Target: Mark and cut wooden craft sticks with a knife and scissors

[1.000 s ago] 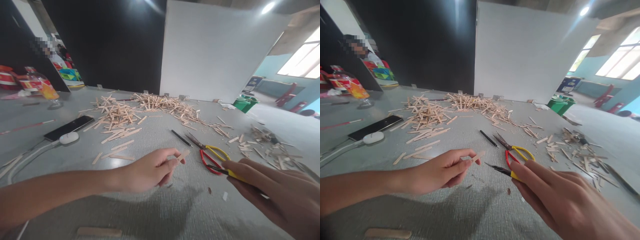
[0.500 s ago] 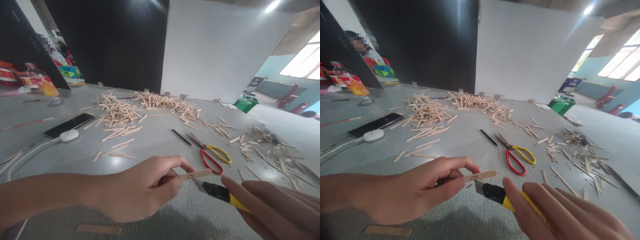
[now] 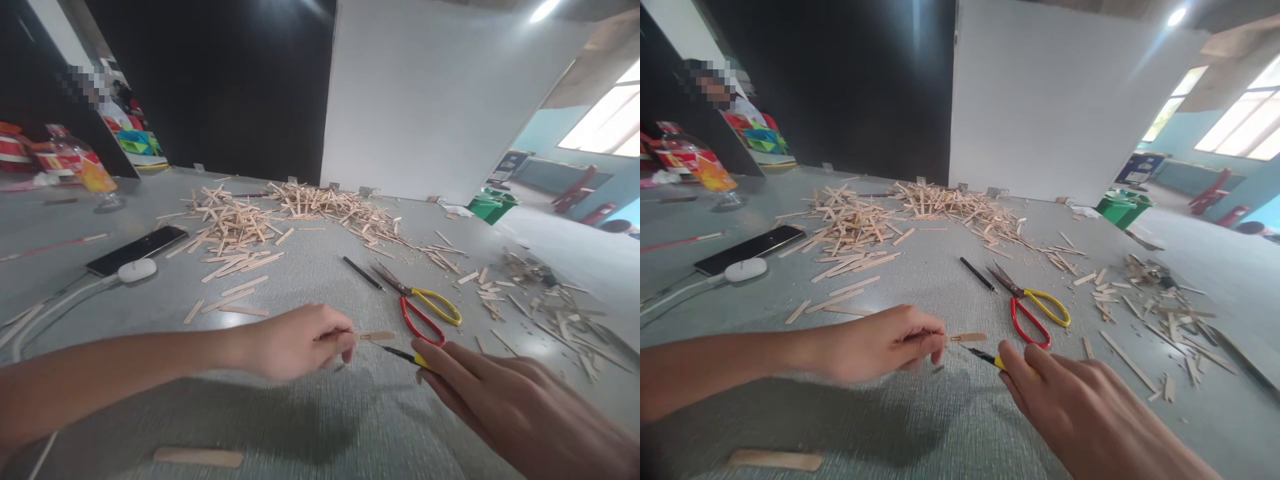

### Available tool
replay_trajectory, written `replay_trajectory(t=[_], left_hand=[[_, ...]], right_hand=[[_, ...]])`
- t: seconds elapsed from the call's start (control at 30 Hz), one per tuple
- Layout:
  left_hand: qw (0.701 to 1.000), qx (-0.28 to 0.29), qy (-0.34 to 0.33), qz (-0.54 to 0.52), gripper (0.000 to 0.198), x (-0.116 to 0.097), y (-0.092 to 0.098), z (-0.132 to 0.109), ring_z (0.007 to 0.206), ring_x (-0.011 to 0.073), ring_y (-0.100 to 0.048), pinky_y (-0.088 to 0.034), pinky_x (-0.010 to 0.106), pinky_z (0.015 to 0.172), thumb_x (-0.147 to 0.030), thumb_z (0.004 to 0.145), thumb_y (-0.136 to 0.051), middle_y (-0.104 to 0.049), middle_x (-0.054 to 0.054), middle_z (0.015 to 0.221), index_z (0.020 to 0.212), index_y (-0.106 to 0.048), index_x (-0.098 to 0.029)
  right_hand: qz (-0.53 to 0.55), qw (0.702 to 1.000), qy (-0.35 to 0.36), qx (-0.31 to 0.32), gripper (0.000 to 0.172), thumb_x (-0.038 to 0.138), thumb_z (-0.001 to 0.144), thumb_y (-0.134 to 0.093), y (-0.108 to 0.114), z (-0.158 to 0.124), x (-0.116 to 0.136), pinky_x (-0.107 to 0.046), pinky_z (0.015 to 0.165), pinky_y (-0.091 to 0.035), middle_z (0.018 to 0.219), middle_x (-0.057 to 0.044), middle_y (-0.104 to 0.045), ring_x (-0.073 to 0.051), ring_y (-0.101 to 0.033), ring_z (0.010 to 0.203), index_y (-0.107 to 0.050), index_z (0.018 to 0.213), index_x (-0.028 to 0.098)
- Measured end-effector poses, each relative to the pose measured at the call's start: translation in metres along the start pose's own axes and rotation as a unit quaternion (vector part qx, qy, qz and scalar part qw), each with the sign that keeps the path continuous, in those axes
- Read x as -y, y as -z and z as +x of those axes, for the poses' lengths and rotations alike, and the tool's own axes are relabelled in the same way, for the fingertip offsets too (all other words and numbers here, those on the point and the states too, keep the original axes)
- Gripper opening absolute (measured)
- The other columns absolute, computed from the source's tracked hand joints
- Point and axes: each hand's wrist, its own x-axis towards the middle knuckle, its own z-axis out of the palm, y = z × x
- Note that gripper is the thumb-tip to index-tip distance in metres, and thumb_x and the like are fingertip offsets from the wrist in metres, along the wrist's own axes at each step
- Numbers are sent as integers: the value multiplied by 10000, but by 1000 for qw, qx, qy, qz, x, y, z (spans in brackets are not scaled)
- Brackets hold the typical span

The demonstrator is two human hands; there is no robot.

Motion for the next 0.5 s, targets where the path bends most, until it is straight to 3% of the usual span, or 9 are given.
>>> replay_trajectory(t=[0.07, 0.2, 0.33, 0.5], left_hand=[[1000, 17, -7, 3, 429, 19, 0, 14, 550, 111, -428, -327, 222, 514, -465, 1079, -409, -485, -33, 653, 904, -671, -173], [999, 46, -7, 14, 407, 48, -2, 33, 515, 115, -392, -281, 230, 486, -410, 1054, -448, -458, -37, 596, 871, -713, -162], [998, 61, -13, 20, 357, 55, -2, 40, 516, 111, -399, -273, 229, 497, -337, 1031, -484, -473, -35, 586, 814, -709, -163], [996, 85, -20, 14, 372, 56, 0, 40, 510, 111, -372, -262, 239, 487, -370, 1032, -494, -462, -34, 593, 815, -717, -166]], right_hand=[[39, 998, 12, 52, 324, 159, 1081, -300, -7, 10, 6, -311, 481, -520, 815, -26, -734, -185, -707, 557, -610, 1151, 223], [60, 996, -8, 68, 291, 270, 1127, -293, -33, 13, 13, -343, 467, -413, 704, 31, -624, -195, -648, 491, -511, 934, 259], [53, 990, -18, 130, 148, 270, 1078, -475, -57, 2, 15, -348, 469, -304, 687, 62, -600, -215, -645, 488, -469, 931, 281], [32, 989, 18, 140, 137, 221, 1061, -466, -62, 0, 15, -365, 465, -167, 674, 61, -610, -203, -620, 445, -481, 933, 268]])
